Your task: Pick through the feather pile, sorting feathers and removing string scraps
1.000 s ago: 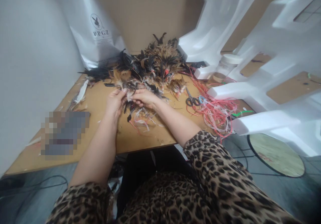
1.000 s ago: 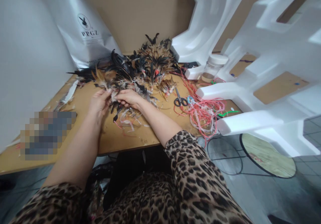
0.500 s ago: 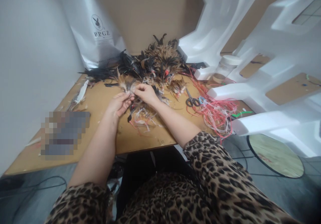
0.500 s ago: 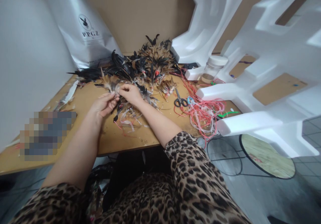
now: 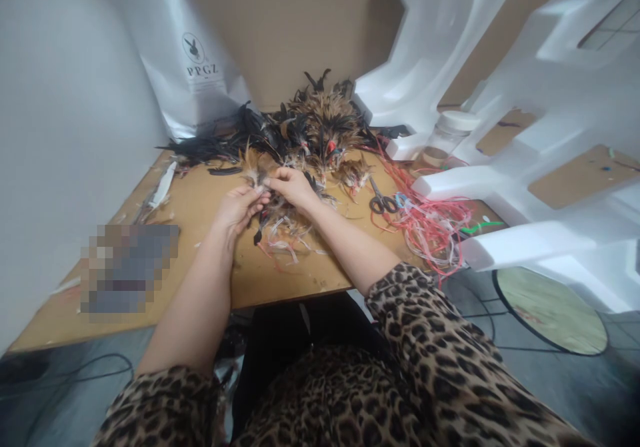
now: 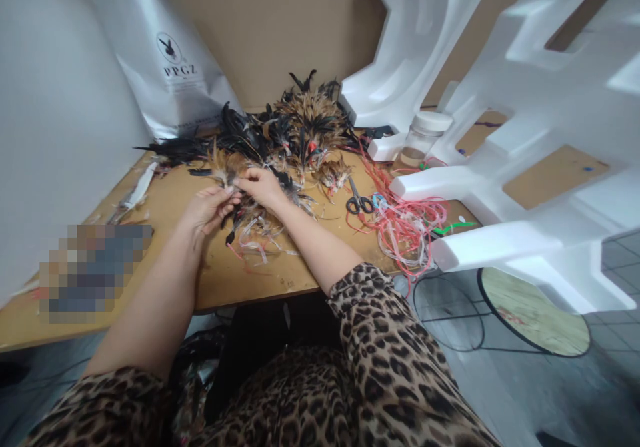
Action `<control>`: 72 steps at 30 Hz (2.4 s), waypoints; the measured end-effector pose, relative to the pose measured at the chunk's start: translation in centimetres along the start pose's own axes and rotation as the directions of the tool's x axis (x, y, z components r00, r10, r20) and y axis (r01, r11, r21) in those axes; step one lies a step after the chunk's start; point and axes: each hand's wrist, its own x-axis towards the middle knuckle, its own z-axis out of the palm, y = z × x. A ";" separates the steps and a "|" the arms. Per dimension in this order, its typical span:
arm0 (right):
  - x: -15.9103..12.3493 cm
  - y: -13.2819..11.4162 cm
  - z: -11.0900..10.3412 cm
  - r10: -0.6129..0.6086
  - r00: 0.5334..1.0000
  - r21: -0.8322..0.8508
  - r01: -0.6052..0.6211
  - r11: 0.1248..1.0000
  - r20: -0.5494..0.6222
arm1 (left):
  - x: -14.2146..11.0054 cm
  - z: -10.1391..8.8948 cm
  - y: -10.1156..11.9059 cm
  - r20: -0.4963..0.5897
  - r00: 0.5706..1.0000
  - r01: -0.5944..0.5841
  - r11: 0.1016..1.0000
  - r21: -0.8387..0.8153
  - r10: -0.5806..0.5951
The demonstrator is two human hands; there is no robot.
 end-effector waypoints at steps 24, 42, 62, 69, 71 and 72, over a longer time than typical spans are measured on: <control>1.6 -1.4 -5.1 -0.019 0.974 -0.232 -0.035 0.972 -0.226 | 0.5 -0.6 0.0 -0.091 0.994 -0.072 0.996 -0.051 0.067; 0.4 0.4 -2.4 0.137 0.991 -0.834 -0.077 0.546 -0.002 | 0.9 -0.7 -0.4 -0.116 0.991 -0.071 0.993 -0.094 0.060; 0.8 0.4 -0.8 -0.129 0.986 -0.043 0.125 0.991 -0.108 | 0.2 0.1 -0.2 0.032 0.995 0.097 0.972 -0.213 -0.093; 0.5 1.0 0.0 -0.221 0.971 -0.101 0.212 0.972 -0.089 | -0.3 0.6 0.1 0.042 0.992 0.121 0.966 -0.229 -0.115; 0.4 1.0 0.2 -0.229 0.969 -0.126 0.217 0.968 -0.091 | -0.2 0.6 0.1 0.037 0.993 0.115 0.968 -0.225 -0.109; 0.3 1.0 0.2 -0.231 0.969 -0.135 0.218 0.967 -0.090 | -0.1 0.5 0.0 0.033 0.994 0.111 0.968 -0.224 -0.106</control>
